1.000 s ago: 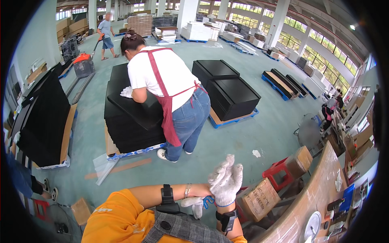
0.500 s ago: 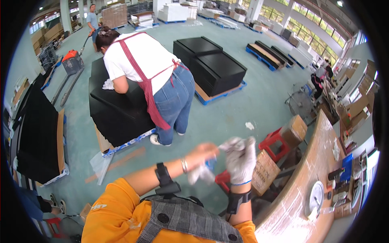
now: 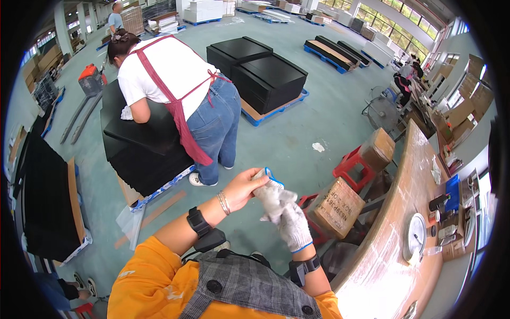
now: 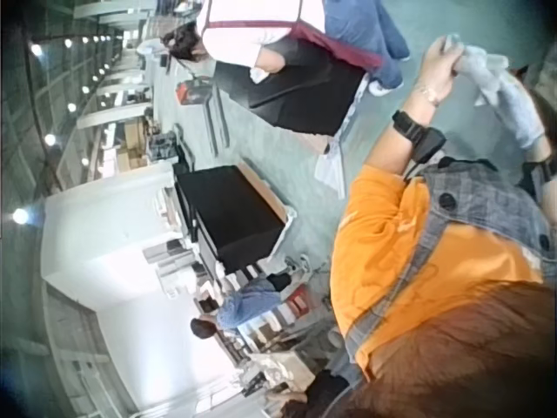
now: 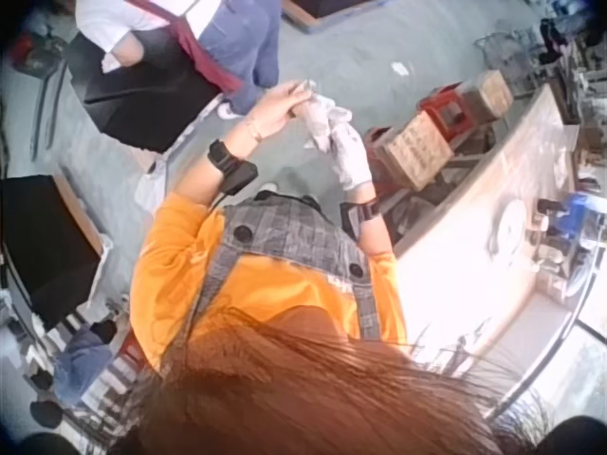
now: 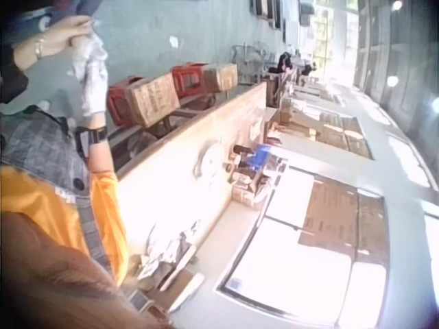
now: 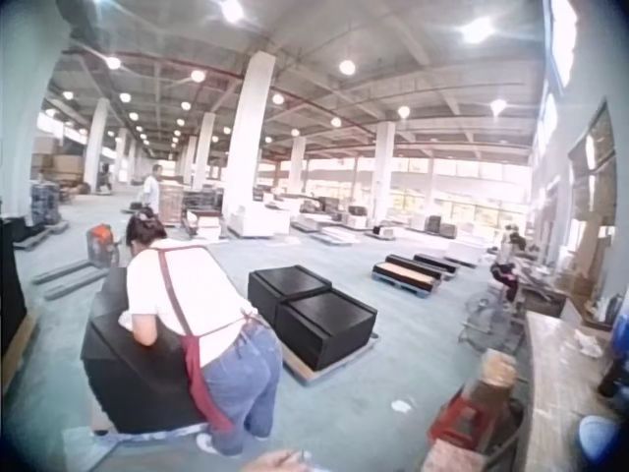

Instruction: Sorting and stacking black furniture panels and marking one with a pen in a factory environment.

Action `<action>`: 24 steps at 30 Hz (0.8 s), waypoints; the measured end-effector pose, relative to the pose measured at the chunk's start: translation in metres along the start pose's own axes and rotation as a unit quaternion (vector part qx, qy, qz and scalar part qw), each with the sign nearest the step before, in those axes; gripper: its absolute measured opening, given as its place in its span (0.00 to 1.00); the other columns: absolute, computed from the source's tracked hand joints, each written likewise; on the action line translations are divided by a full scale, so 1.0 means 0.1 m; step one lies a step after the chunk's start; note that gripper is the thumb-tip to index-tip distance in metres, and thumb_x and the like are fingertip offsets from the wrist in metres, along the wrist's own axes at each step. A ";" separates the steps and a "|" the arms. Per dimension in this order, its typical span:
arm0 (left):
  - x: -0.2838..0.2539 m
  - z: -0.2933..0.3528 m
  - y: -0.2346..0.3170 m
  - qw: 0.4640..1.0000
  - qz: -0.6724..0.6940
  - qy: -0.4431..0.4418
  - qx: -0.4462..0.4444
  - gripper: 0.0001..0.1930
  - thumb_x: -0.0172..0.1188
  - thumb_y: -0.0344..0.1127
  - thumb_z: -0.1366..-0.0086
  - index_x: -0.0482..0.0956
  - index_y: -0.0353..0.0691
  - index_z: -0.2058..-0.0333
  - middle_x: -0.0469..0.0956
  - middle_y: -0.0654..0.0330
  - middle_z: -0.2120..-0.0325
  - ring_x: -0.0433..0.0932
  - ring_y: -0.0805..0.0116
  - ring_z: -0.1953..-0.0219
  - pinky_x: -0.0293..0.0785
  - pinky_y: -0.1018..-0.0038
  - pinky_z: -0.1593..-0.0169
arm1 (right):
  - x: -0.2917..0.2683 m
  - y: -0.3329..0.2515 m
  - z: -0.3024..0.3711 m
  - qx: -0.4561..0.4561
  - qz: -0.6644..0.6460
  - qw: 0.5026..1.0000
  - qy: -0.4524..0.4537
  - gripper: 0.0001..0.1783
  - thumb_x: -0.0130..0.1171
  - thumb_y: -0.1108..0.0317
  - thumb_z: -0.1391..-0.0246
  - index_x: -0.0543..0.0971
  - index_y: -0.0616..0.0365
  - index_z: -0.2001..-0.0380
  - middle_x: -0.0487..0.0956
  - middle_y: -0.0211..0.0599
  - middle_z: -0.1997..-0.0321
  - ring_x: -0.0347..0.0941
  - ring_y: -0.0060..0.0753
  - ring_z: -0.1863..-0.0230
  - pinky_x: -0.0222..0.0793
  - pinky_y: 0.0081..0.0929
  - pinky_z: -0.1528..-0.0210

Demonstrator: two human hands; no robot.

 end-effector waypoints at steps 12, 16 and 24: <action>-0.33 -0.03 0.29 0.980 0.035 0.133 0.141 0.08 0.53 0.35 0.33 0.67 0.41 0.58 0.74 0.60 0.61 0.74 0.71 0.59 0.73 0.70 0.56 | -0.38 0.25 0.09 0.111 -0.205 0.967 0.100 0.32 0.36 0.42 0.36 0.70 0.64 0.52 0.71 0.36 0.65 0.69 0.37 0.67 0.71 0.44 0.59; -0.35 -0.03 0.26 0.984 0.060 0.120 0.113 0.07 0.50 0.31 0.34 0.66 0.40 0.58 0.73 0.58 0.59 0.75 0.70 0.59 0.74 0.70 0.56 | -0.46 0.26 0.12 0.100 -0.159 0.972 0.143 0.32 0.41 0.44 0.37 0.68 0.66 0.49 0.73 0.41 0.58 0.70 0.39 0.59 0.69 0.42 0.53; -0.26 -0.01 0.13 0.989 0.135 0.055 0.016 0.12 0.48 0.25 0.35 0.65 0.38 0.52 0.73 0.55 0.58 0.75 0.67 0.56 0.76 0.68 0.51 | -0.10 -0.10 0.18 -0.174 0.407 0.894 0.064 0.36 0.56 0.60 0.42 0.57 0.67 0.36 0.66 0.48 0.38 0.63 0.34 0.38 0.57 0.27 0.37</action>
Point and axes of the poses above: each hand's wrist, its own z-axis away from the middle knuckle, its own x-axis out of the palm, y = z × x, the point moved 2 cm from there along -z, towards the middle knuckle
